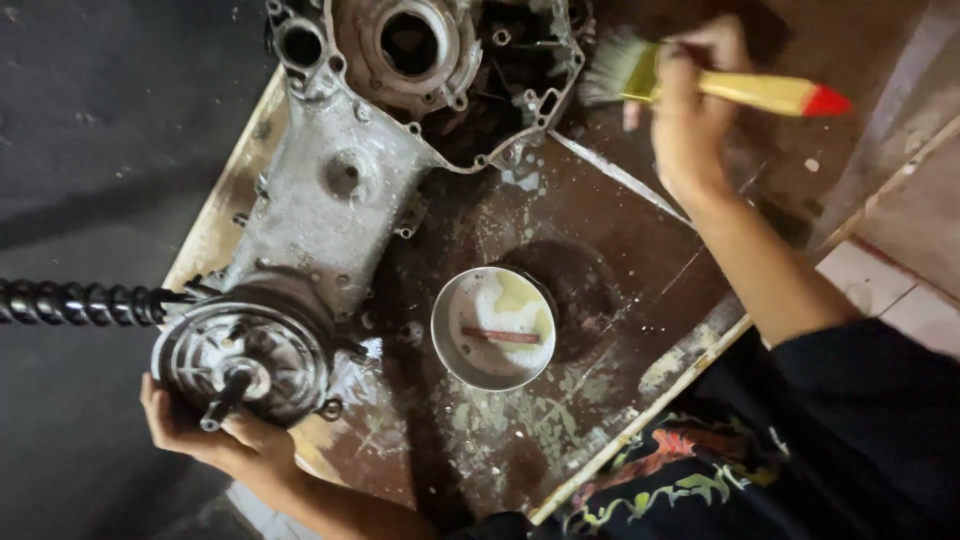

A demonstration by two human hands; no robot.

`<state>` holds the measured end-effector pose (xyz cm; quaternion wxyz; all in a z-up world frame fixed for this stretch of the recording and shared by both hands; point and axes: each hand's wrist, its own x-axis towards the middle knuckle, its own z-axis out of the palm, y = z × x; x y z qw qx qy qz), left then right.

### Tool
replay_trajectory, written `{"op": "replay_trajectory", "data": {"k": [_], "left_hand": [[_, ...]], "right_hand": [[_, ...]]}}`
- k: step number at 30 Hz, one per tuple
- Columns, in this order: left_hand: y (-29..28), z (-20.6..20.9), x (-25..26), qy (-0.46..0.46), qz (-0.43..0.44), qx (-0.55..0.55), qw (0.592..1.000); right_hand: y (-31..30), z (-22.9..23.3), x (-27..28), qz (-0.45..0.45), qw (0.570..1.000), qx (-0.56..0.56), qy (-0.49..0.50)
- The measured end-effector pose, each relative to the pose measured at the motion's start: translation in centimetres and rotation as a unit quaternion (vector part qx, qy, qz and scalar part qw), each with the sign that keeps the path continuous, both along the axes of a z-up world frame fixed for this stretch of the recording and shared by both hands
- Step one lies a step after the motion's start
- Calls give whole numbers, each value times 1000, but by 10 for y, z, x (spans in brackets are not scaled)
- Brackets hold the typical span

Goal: The person scrubs a circular metal engine part and a larger engine casing with a brush dipped in a cleaning solution. They repeatedly dip the brush into a small metal bowl and scrub various surfaces of the parts on a wooden workbench.

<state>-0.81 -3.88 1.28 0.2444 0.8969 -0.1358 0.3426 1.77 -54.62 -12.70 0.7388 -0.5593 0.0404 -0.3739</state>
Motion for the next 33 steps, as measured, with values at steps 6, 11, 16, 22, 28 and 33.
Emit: {"op": "replay_trajectory", "data": {"k": [6,11,16,22,28,33], "left_hand": [[-3,2,4,10,-25,-10,1000],[-7,6,3,20,-13,-12,1000],[-5,3,5,10,-3,-5,1000],[-4,0,6,13,3,-11,1000],[-6,-1,9,8,-3,-17,1000],[-3,-7,10,3,-25,-29,999]], "right_hand": [[73,6,-20,133,984,-4,120],[34,6,-15,25,997,66,18],[43,8,-9,-6,998,64,22],[39,-1,-13,60,996,47,54],[32,-6,12,-32,990,133,47],[61,-30,-9,35,987,101,122]]}}
